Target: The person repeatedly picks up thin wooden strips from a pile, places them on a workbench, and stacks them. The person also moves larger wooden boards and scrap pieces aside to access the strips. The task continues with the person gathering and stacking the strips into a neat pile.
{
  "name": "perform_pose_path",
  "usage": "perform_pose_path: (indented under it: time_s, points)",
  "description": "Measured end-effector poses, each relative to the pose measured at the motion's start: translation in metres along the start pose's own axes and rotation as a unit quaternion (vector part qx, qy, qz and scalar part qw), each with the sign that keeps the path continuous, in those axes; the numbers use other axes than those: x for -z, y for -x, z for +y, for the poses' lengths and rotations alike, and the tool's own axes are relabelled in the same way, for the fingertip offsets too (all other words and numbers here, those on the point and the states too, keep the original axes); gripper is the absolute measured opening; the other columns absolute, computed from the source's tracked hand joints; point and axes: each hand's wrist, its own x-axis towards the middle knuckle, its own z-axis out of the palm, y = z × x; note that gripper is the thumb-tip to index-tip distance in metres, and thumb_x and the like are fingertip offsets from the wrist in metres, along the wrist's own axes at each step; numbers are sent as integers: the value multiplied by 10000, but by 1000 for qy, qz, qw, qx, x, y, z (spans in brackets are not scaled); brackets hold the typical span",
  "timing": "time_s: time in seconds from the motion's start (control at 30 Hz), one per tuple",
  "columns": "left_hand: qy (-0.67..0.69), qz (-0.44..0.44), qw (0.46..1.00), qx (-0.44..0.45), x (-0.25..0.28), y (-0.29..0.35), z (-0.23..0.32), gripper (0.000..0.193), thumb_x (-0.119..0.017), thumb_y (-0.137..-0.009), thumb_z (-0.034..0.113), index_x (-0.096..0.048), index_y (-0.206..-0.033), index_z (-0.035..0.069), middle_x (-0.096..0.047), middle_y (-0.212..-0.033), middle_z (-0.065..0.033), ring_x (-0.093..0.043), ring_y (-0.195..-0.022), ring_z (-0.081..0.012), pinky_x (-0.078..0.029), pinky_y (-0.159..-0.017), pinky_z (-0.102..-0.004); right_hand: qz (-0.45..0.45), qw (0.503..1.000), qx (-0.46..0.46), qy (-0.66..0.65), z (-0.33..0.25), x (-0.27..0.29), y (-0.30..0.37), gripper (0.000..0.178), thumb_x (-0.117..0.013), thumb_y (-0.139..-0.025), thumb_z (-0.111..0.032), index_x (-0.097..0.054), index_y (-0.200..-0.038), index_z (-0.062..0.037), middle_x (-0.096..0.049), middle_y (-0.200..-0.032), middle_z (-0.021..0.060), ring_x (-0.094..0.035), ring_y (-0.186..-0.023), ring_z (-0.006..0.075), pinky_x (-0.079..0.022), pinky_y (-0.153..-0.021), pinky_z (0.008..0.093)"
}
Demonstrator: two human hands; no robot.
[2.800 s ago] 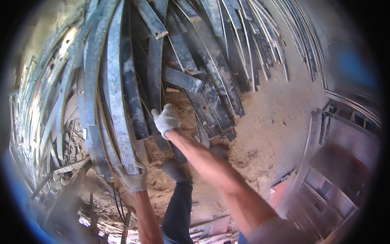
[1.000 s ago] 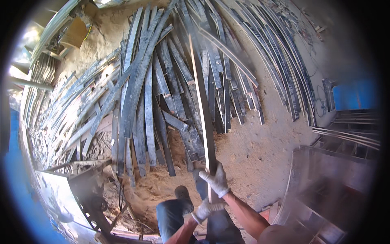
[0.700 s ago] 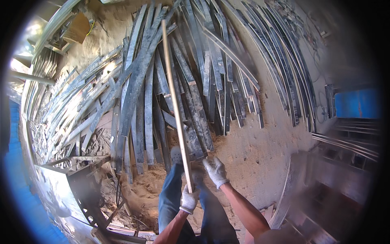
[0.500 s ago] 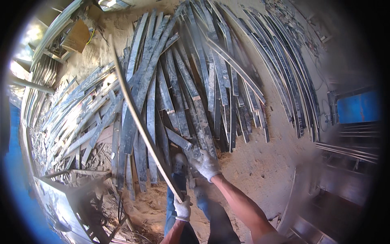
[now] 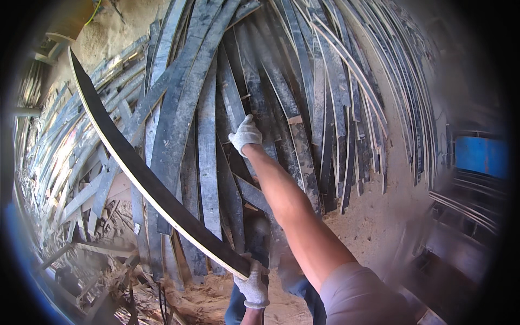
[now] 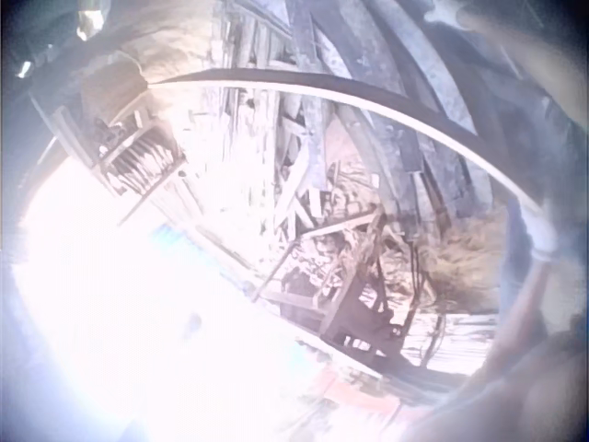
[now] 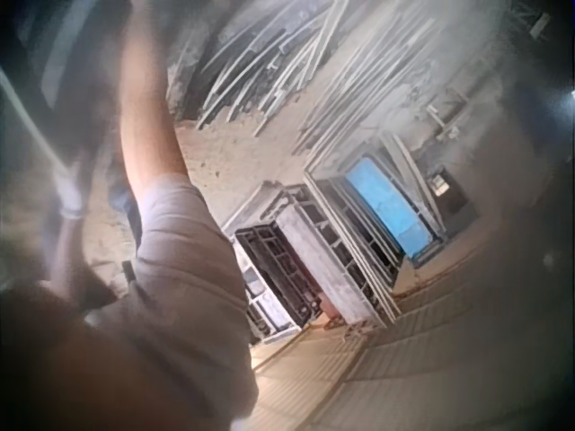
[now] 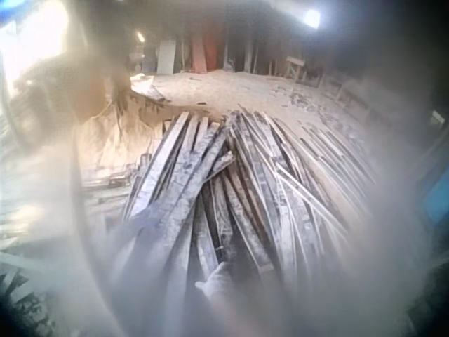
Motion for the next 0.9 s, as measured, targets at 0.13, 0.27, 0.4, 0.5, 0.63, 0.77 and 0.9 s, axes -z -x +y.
perform_pose_path:
  time_s: [0.13,0.27,0.4,0.5,0.63,0.77,0.9]
  points:
    - [3,38,999,14,7,-12,4,377,-759,-953,154,-591,-1255,4,-622,-997,-69,-642,-811,-150,-545,-695,-308,-21,1000,-9,-17,18,50,70,785,-839,-765,-379,-462,-1372,-52,-668,-1239,279,-708,-1101,424,-559,-938,519]
    - [47,61,997,17,-13,-18,17,303,-629,-950,-17,-557,-1244,-11,-596,-799,-56,-589,-595,-152,-542,-619,-322,48,998,44,9,78,57,73,787,-832,-747,-400,-463,-1354,-62,-673,-1196,288,-671,-1139,453,-539,-963,533]
    - [-7,18,1000,12,-13,-17,18,311,-625,-954,-7,-547,-1255,-21,-597,-784,-58,-591,-597,-151,-551,-623,-330,-53,993,-100,31,66,23,39,1497,-876,-702,-685,-24,-1655,94,-291,-1628,405,-438,-1469,490,-425,-1186,496]
    - [7,13,1000,19,-16,-11,3,383,-710,-893,81,-579,-1242,-8,-618,-892,-64,-602,-650,-147,-509,-662,-295,-43,995,-55,65,86,-1,28,1250,-894,-710,-573,-274,-1582,75,-571,-1401,348,-646,-1248,433,-537,-1035,503]
    - [-15,3,998,56,-20,-4,10,365,-699,-901,53,-576,-1239,-10,-606,-850,-57,-587,-625,-133,-493,-600,-277,-39,998,-29,45,89,23,59,772,-867,-729,-408,-488,-1252,15,-683,-1124,247,-725,-997,392,-582,-888,482]
    - [-40,-24,997,64,-19,-1,-8,351,-711,-914,32,-577,-1236,-4,-610,-925,-54,-603,-670,-129,-568,-615,-314,-39,998,-31,26,161,77,141,733,-836,-761,-357,-471,-1251,49,-674,-1100,257,-719,-975,393,-578,-881,485]
    - [-22,-82,994,69,-20,3,-27,361,-748,-921,31,-586,-1242,13,-614,-989,-52,-633,-741,-144,-611,-630,-318,21,998,-21,54,284,97,257,758,-901,-670,-324,-475,-1216,-16,-678,-1039,246,-701,-901,420,-561,-820,505]
